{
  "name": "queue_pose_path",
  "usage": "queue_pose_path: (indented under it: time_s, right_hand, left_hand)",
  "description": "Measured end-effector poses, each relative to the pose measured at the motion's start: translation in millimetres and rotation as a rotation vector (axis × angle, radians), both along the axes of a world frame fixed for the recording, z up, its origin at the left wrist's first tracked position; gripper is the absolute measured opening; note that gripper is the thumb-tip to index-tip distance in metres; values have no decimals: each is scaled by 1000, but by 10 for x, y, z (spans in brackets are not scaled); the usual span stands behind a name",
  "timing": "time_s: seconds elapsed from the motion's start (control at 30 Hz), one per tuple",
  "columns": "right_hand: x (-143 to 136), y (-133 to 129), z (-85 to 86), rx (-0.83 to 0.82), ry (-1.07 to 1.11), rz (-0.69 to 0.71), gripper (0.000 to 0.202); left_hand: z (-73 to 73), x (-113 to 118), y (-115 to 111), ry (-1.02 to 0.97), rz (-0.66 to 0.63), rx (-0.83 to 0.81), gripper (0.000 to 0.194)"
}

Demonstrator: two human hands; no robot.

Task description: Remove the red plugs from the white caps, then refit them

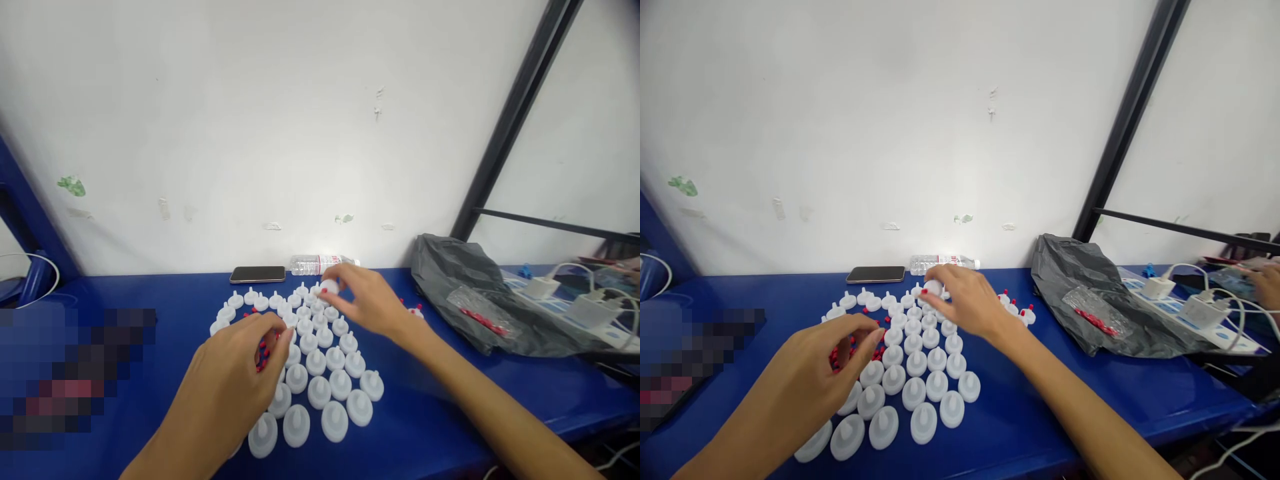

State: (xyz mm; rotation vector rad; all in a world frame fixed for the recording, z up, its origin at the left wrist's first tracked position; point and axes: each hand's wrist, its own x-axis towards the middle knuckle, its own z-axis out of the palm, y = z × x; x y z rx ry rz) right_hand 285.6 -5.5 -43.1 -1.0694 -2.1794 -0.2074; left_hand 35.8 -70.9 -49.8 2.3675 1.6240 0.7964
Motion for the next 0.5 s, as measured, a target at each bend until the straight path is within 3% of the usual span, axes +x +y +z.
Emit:
queue_pose_path:
  time_s: [0.13, 0.23, 0.37, 0.5]
  right_hand:
    - [-193, -160, -92, 237, -205, 213, 28]
    - [-285, -237, -138, 446, -297, 289, 28]
    - [-331, -262, -150, 473, -234, 327, 31]
    - [-306, -245, -130, 409, -182, 341, 33]
  left_hand:
    - [-7, 102, -48, 68, 27, 4, 42]
    - [-35, 141, -50, 141, -5, -57, 40]
    - [-62, 145, -27, 141, -89, -104, 39]
    - [-60, 138, -16, 91, -49, -56, 38]
